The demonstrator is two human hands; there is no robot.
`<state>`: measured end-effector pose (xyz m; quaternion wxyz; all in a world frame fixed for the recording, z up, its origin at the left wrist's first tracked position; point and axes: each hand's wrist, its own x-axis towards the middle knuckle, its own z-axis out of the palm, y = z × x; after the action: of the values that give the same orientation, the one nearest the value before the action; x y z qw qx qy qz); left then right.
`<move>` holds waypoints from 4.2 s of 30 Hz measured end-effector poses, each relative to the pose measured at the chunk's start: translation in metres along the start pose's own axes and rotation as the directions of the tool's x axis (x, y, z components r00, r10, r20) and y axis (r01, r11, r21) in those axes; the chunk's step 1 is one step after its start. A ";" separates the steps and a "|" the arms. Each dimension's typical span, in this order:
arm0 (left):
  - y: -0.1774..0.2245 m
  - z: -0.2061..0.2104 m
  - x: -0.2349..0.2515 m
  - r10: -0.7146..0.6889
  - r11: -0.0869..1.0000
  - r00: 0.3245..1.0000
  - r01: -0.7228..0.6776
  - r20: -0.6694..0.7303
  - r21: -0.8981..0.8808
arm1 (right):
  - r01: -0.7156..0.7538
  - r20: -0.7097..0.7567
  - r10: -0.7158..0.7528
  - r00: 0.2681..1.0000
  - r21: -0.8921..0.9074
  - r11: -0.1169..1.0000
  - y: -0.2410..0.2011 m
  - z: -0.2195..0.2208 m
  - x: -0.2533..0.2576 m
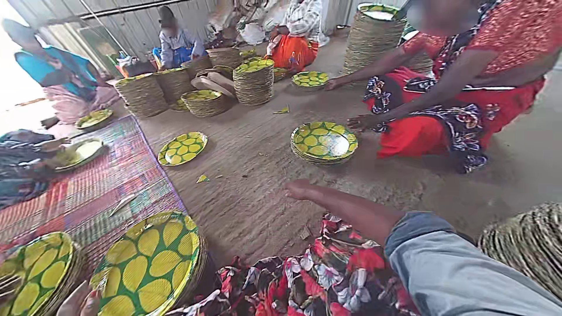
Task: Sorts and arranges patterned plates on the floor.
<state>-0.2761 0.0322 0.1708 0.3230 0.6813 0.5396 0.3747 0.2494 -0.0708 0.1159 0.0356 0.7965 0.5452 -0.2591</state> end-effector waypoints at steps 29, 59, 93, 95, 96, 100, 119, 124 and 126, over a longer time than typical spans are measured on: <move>0.054 0.188 -0.007 0.003 0.823 0.599 -0.456 0.801 0.338 | -0.143 -0.508 0.082 0.858 -0.081 0.986 0.212 0.001 0.031; 0.031 0.255 0.004 -0.196 0.822 0.568 -0.349 0.799 0.450 | -0.377 -0.018 0.379 0.925 0.075 0.923 -0.012 0.058 -0.015; 0.035 0.274 -0.021 -0.121 0.580 0.588 -0.612 0.800 0.538 | -0.184 -0.147 0.217 0.965 0.206 0.961 -0.012 0.068 -0.014; 0.020 0.293 -0.036 -0.172 0.636 0.511 -0.596 0.842 0.491 | -0.304 -0.046 0.313 0.949 0.140 0.942 -0.006 0.074 -0.013; 0.014 0.300 -0.043 -0.214 0.627 0.488 -0.595 0.846 0.502 | -0.326 -0.039 0.332 0.943 0.110 0.939 -0.004 0.076 -0.012; 0.029 0.311 -0.058 -0.292 0.595 0.405 -0.632 0.866 0.497 | -0.386 -0.081 0.396 0.915 0.118 0.915 -0.005 0.071 -0.012; 0.007 0.301 -0.029 -0.085 0.757 0.656 -0.447 0.750 0.477 | 0.572 0.145 -0.556 0.818 -0.113 0.812 -0.047 0.116 0.000; 0.008 0.308 -0.034 -0.277 0.693 0.561 -0.446 0.780 0.566 | 0.020 -0.303 -0.004 0.953 0.051 0.999 -0.019 0.081 -0.003; 0.013 0.307 -0.033 -0.278 0.673 0.565 -0.462 0.776 0.578 | -0.247 -0.292 0.290 0.911 0.175 0.953 -0.002 0.075 0.000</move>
<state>-0.0105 -0.0140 0.0199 0.2101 0.8715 0.3867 -0.2165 0.2194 -0.0957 0.0520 -0.0700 0.8955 0.4102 -0.1577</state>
